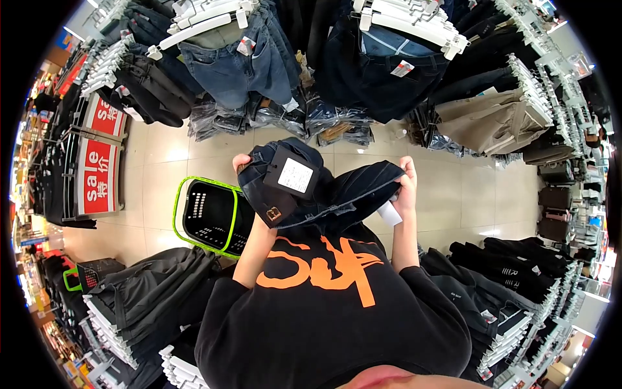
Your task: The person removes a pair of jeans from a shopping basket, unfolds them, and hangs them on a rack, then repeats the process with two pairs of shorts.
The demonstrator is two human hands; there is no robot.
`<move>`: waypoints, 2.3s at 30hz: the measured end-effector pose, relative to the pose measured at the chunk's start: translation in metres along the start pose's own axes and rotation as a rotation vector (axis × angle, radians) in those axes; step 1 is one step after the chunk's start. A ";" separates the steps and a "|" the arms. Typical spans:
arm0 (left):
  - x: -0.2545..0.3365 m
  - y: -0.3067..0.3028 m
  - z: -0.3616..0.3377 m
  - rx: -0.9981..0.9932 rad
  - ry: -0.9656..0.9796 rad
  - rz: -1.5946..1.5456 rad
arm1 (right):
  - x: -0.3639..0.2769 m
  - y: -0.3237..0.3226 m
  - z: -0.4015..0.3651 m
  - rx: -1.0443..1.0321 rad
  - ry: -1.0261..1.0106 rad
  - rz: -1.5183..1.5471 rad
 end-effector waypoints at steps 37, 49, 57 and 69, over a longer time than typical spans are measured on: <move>0.078 0.030 0.044 0.443 0.189 2.052 | -0.112 -0.071 0.030 0.501 -0.224 -0.410; 0.061 0.030 0.069 0.413 0.228 2.065 | -0.102 -0.085 0.036 0.719 -0.312 -0.509; 0.051 0.024 0.093 0.328 0.300 2.353 | -0.099 -0.081 0.033 1.054 -0.548 -0.825; 0.044 -0.034 0.144 0.149 0.530 2.015 | -0.087 -0.100 0.052 1.151 -0.527 -0.675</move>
Point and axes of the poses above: each hand's wrist, its own z-axis towards the middle knuckle, its own y-axis out of the palm, x = y × z, the point moved 5 cm from there along z, towards the middle knuckle, and after that the axes turned 14 degrees about -z, right-handed, at the moved point
